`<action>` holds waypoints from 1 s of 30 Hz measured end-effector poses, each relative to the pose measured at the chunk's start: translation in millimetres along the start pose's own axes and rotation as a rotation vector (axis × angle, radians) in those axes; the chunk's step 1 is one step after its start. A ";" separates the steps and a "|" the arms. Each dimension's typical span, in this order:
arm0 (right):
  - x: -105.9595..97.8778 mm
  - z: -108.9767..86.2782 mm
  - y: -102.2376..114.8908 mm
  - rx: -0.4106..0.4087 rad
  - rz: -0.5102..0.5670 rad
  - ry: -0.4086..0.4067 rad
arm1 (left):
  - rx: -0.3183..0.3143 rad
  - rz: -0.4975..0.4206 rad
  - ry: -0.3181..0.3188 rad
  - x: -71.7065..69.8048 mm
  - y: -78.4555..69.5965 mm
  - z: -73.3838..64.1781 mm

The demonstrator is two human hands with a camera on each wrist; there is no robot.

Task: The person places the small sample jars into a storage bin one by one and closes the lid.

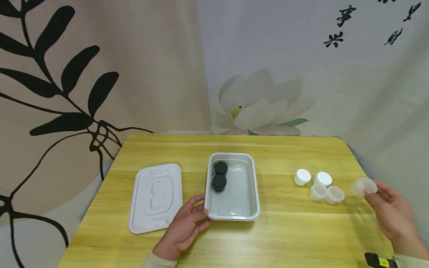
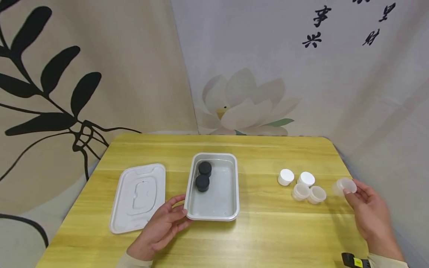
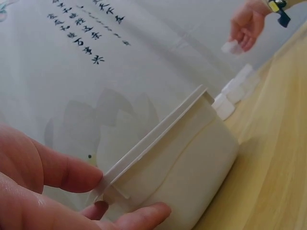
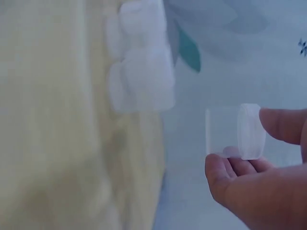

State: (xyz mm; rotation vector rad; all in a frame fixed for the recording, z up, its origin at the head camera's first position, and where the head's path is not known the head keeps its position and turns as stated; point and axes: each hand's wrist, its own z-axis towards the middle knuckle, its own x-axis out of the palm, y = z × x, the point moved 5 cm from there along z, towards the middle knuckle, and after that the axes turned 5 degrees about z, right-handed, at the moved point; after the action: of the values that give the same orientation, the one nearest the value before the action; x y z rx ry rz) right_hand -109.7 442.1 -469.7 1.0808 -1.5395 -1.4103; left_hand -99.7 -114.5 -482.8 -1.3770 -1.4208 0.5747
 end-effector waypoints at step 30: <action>268.8 -40.0 47.4 -0.120 -0.182 0.502 | 0.013 0.027 -0.002 -0.6 -0.6 -1.0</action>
State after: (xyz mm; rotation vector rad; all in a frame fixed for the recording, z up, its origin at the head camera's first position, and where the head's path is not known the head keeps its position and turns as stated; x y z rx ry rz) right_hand -168.8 177.3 -420.0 1.3979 -1.0062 -1.2069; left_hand -99.1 -115.4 -482.1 -1.3873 -1.4002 0.6019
